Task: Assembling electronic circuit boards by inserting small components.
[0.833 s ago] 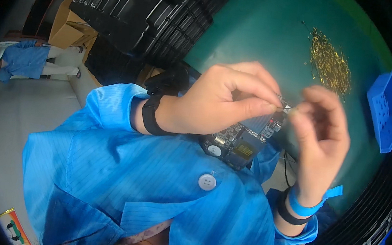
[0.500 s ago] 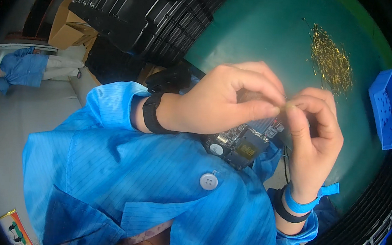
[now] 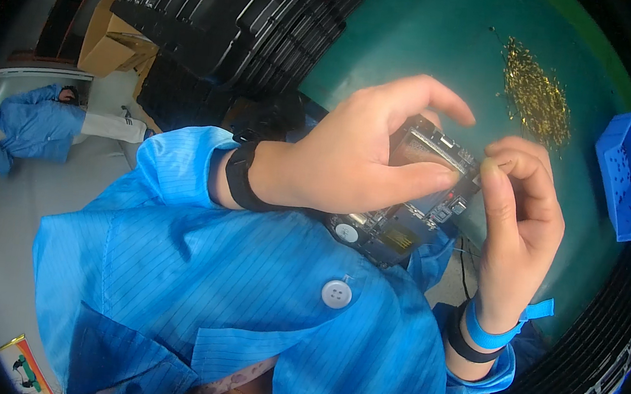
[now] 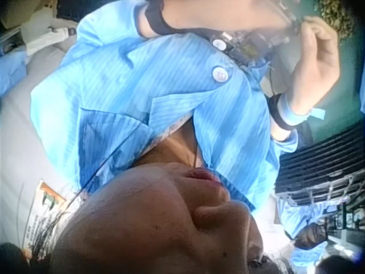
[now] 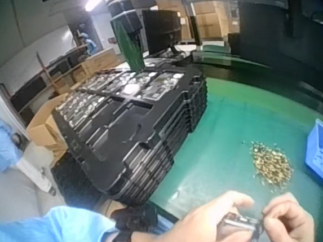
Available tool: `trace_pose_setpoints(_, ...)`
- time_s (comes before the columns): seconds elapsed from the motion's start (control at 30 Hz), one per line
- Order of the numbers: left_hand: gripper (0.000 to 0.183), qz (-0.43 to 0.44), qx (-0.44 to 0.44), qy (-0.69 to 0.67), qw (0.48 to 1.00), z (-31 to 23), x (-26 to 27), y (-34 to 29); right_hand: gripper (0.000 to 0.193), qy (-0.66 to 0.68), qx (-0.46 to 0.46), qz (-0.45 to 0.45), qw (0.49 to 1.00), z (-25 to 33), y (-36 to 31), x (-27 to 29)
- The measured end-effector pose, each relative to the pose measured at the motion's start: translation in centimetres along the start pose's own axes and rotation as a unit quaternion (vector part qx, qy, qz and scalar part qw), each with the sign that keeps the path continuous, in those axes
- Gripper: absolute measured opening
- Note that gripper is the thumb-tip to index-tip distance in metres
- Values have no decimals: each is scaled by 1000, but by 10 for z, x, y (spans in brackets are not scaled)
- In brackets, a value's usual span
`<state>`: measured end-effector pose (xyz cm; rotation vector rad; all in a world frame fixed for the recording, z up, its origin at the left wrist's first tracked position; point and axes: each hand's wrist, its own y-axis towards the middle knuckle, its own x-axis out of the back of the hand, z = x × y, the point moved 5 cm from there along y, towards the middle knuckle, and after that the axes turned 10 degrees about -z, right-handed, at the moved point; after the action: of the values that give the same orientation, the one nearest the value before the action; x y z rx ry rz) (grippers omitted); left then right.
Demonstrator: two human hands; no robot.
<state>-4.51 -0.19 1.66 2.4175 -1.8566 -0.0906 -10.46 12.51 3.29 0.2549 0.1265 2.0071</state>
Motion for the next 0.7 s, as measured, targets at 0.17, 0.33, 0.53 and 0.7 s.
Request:
trace_pose_setpoints(0.17,24,31,-10,14,999,-4,-3,1,4,-8,8,14,1000,1,0,-3)
trace_pose_setpoints(0.33,22,41,-3,18,999,-3,-4,2,3,-12,4,14,1000,-2,-1,0)
trace_pose_setpoints(0.53,21,41,-21,53,998,-5,-3,5,3,-29,5,33,999,0,3,0)
trace_pose_setpoints(0.7,20,34,-4,53,998,-5,3,9,4,-47,6,57,997,4,11,-6)
